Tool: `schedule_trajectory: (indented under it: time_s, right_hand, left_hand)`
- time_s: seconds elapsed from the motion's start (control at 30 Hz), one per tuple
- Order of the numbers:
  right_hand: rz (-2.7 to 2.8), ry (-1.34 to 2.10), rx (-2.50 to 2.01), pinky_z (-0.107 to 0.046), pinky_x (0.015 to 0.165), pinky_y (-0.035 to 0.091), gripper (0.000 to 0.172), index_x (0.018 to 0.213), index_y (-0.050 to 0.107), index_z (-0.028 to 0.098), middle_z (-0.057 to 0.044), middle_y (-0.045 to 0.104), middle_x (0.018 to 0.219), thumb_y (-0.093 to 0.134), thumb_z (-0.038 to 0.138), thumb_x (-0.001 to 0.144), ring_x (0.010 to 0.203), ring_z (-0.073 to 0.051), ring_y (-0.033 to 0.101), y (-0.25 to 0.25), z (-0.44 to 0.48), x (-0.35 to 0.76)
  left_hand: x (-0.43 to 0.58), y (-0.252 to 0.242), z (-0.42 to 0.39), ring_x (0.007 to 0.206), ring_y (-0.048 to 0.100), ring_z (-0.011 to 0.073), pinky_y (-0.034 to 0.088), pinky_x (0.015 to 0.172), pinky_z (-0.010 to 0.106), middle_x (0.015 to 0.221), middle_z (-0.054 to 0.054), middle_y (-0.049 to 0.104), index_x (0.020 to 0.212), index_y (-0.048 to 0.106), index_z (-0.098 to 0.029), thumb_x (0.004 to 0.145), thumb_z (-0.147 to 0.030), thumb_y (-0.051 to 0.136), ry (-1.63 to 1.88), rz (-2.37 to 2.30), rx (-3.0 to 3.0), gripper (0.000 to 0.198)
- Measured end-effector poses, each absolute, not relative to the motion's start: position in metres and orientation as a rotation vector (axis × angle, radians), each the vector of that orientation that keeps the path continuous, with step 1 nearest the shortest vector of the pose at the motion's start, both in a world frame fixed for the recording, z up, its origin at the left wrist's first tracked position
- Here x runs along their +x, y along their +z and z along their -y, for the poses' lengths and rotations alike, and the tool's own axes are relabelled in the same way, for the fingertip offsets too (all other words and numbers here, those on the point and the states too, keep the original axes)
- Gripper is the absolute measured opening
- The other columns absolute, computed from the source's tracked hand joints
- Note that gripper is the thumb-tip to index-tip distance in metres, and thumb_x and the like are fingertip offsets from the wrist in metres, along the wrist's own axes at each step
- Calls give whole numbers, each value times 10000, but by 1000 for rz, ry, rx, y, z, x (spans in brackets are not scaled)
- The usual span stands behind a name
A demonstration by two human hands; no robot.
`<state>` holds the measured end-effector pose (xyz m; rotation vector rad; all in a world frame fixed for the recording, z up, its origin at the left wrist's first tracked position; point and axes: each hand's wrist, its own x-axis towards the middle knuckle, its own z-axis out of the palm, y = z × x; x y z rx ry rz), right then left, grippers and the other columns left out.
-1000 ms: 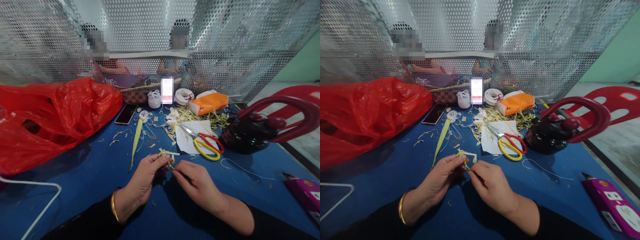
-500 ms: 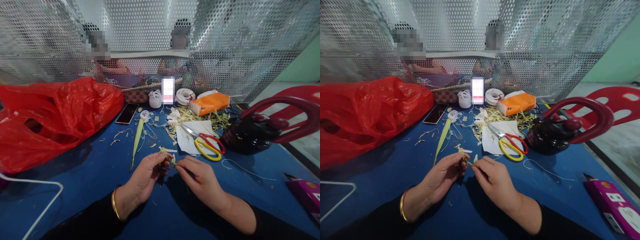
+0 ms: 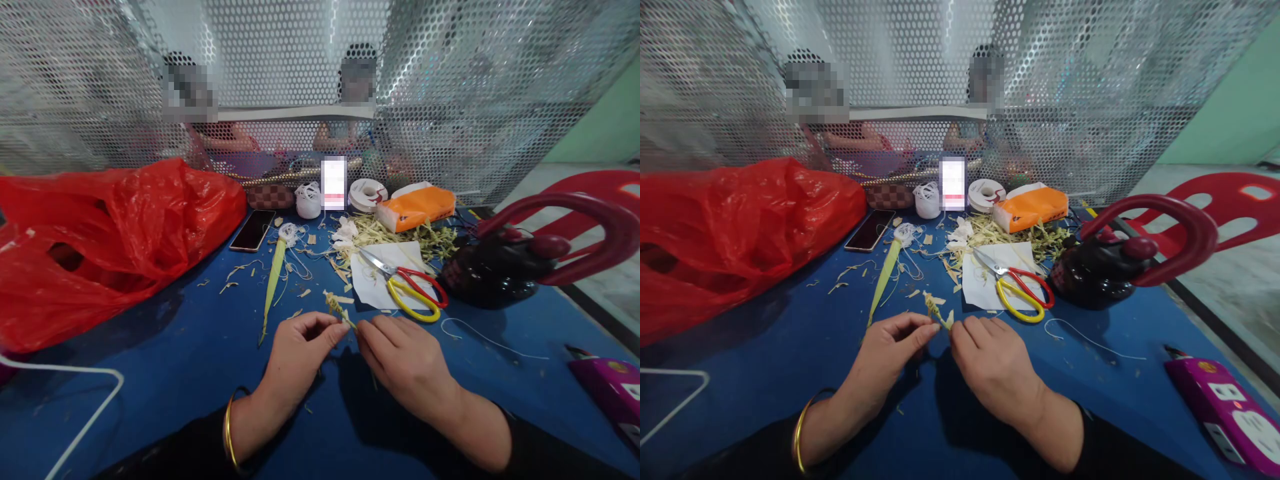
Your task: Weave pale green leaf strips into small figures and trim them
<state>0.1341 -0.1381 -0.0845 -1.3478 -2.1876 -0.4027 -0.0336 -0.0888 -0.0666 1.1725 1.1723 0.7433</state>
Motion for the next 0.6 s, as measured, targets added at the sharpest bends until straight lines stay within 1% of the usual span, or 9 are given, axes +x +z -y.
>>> schedule_trajectory:
  time_s: [0.07, 0.17, 0.23, 0.27, 0.3, 0.37, 0.43, 0.5, 0.6]
  right_hand:
    - [2262, -497, -1287, -329, 557, 319, 205, 858, 667, 107, -38, 573, 637, 474, 130, 921, 569, -174, 468, -86, 140, 133]
    - [2344, -576, -1211, -342, 553, 315, 231, 931, 667, 61, -59, 597, 658, 440, 98, 912, 572, -190, 482, -87, 142, 130]
    - [2360, -558, -1185, -341, 545, 313, 237, 918, 667, 68, -54, 593, 649, 432, 99, 915, 561, -186, 480, -86, 143, 128]
    - [2345, -512, -1186, -337, 540, 312, 234, 877, 665, 88, -44, 582, 633, 438, 122, 923, 551, -180, 473, -86, 143, 128]
    - [2318, -427, -1205, -332, 536, 315, 239, 832, 658, 112, -35, 572, 622, 448, 162, 934, 545, -174, 469, -85, 144, 128]
    - [2196, -145, -1295, -316, 541, 343, 269, 790, 634, 146, -29, 569, 642, 450, 254, 954, 565, -166, 490, -83, 143, 129]
    - [1989, 208, -1407, -295, 577, 392, 282, 836, 623, 162, -35, 589, 713, 422, 308, 969, 631, -162, 539, -80, 141, 130]
    - [1754, 553, -1462, -274, 603, 430, 268, 901, 616, 176, -30, 601, 768, 405, 326, 973, 660, -145, 568, -78, 138, 131]
    - [1505, 1055, -1417, -237, 536, 435, 280, 848, 605, 187, 8, 574, 687, 426, 377, 950, 560, -111, 555, -80, 134, 128]
  left_hand:
    - [-32, -70, 89, 458, 444, 79, 334, 468, 222, 535, -22, 563, 650, 670, -154, 667, -373, 743, 683, -1140, 1120, 232]
    - [-29, -75, 89, 473, 468, 76, 353, 484, 214, 560, -10, 586, 610, 653, -142, 656, -389, 759, 691, -1117, 994, 274]
    - [-28, -75, 89, 499, 474, 69, 366, 508, 202, 586, -9, 600, 653, 677, -132, 638, -366, 786, 713, -1110, 913, 258]
    - [-29, -74, 89, 513, 478, 68, 371, 521, 197, 597, -9, 606, 684, 689, -130, 632, -351, 796, 722, -1108, 883, 251]
    - [-29, -73, 89, 525, 482, 68, 374, 530, 194, 602, -10, 610, 706, 695, -131, 632, -340, 802, 727, -1105, 864, 247]
    - [-30, -71, 88, 535, 479, 68, 371, 540, 190, 595, -17, 605, 699, 686, -135, 645, -334, 802, 737, -1102, 856, 236]
    - [-32, -70, 87, 536, 469, 65, 363, 547, 189, 587, -25, 592, 673, 665, -141, 664, -334, 794, 740, -1085, 866, 232]
    - [-33, -70, 85, 532, 452, 64, 351, 546, 192, 573, -35, 569, 652, 646, -143, 675, -331, 788, 733, -1065, 876, 236]
    - [-35, -70, 84, 535, 430, 69, 332, 546, 203, 580, -32, 555, 666, 655, -138, 675, -329, 784, 698, -1034, 894, 232]
